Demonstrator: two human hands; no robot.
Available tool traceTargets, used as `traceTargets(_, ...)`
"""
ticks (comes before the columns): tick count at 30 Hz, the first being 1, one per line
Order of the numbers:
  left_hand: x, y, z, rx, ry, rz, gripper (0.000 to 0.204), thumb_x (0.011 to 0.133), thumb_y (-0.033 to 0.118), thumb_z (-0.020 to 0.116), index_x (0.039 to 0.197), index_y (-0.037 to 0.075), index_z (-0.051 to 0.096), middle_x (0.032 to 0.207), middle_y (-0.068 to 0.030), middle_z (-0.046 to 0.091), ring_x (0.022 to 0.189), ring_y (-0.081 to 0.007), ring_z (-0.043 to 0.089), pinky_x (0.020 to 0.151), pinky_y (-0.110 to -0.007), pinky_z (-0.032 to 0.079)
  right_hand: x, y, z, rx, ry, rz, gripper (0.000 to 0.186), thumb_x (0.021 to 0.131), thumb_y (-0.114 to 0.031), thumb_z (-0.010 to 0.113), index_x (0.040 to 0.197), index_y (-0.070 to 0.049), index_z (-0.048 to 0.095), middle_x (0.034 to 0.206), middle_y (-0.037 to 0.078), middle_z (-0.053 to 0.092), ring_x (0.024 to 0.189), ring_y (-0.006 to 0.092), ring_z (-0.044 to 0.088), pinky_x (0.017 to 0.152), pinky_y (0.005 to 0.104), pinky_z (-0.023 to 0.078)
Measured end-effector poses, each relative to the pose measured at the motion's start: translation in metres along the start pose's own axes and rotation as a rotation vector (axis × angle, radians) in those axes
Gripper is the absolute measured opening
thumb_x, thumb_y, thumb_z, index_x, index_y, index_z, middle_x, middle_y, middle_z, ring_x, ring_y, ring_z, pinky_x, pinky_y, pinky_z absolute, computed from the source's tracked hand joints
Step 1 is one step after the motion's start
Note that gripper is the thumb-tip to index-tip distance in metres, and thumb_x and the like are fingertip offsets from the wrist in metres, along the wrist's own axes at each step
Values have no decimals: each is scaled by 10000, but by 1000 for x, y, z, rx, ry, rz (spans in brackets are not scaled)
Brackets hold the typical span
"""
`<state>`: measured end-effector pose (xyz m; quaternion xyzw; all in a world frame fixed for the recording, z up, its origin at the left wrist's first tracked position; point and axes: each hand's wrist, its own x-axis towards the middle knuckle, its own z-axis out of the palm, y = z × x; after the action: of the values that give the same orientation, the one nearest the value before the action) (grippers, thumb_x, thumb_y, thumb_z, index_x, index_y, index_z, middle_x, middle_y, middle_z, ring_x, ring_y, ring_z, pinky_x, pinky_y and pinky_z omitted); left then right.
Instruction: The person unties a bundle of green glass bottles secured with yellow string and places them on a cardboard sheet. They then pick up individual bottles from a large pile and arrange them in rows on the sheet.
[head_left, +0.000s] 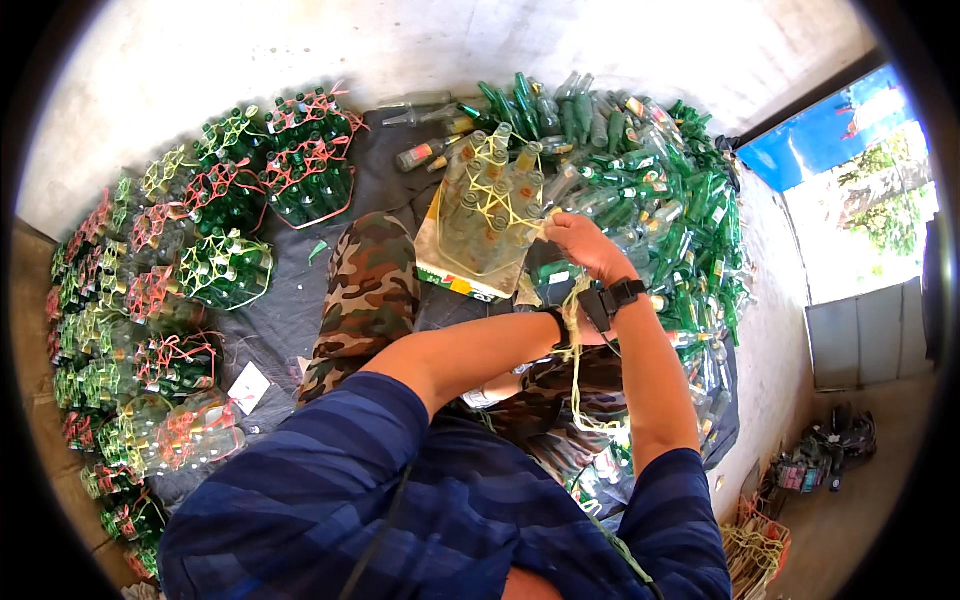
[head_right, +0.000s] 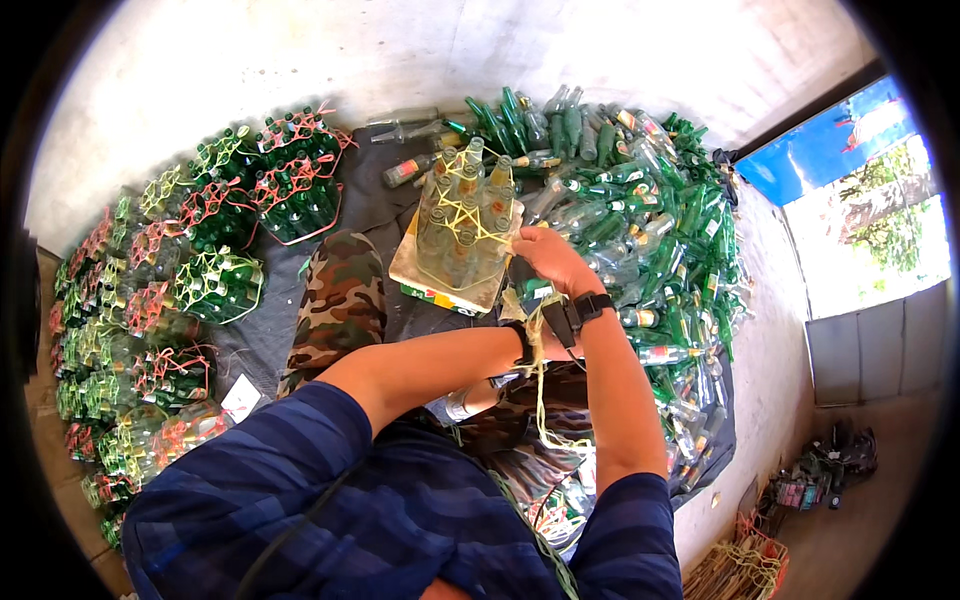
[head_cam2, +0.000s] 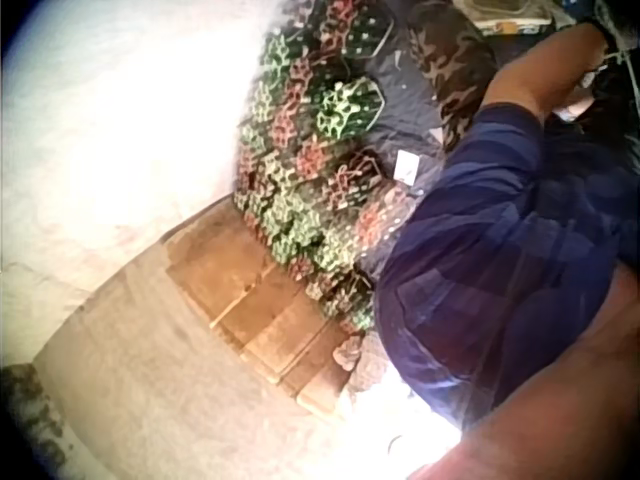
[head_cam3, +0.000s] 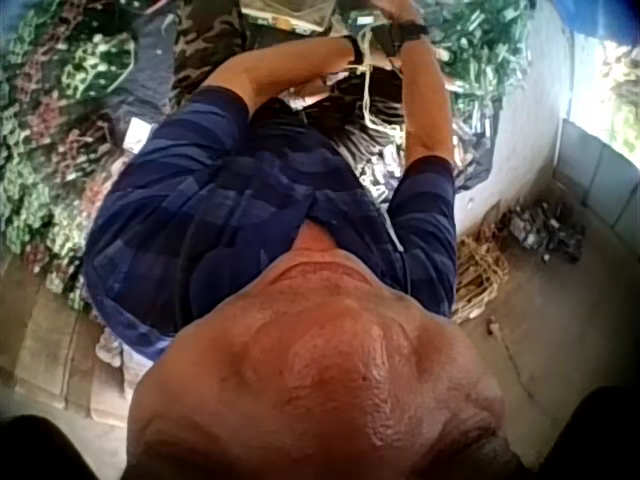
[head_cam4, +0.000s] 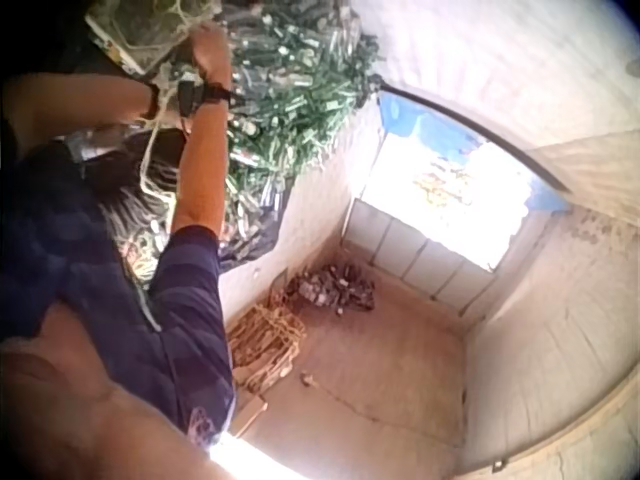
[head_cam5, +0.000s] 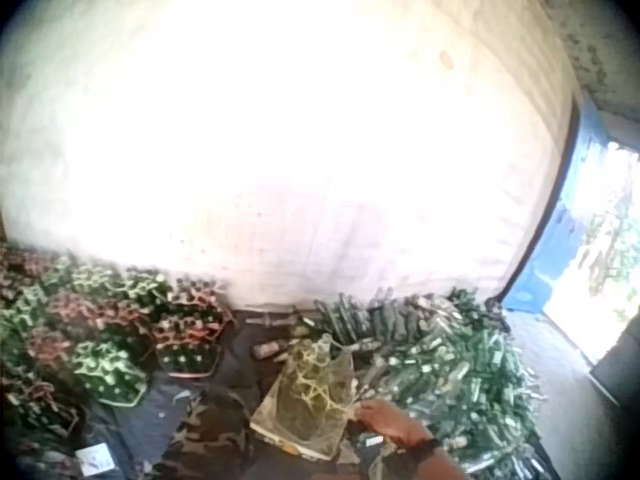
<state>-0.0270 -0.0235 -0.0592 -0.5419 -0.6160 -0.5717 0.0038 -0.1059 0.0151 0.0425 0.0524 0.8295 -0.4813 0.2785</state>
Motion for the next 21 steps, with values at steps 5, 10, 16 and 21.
traceTargets(5,-47,-13,-34,527,-186,116,419,893,94,600,1309,132,635,1294,-110,624,1217,-305,612,1073,-432,507,9,20,4,-92,54,-126,192,949,-168,602,905,13,648,783,-42,563,738,76,472,667,290,408)
traceTargets(10,-88,6,-84,673,-289,29,305,886,137,601,1182,125,674,1161,-112,655,1085,-328,673,913,-425,573,10,28,-1,-123,81,-187,210,947,-176,607,962,21,678,796,-19,596,744,97,493,678,307,422)
traceTargets(16,-139,1,-106,652,-731,-459,188,869,177,633,943,99,787,944,-143,752,833,-396,729,688,-486,581,22,34,7,-357,127,-324,180,963,-165,574,888,-7,617,781,-43,511,756,97,468,681,302,413)
traceTargets(21,-135,-18,-120,672,-786,-607,214,790,190,687,941,108,814,954,-162,774,865,-379,727,748,-506,564,37,48,-13,-536,255,-409,178,935,-158,559,901,10,606,765,82,558,755,179,523,691,367,432)
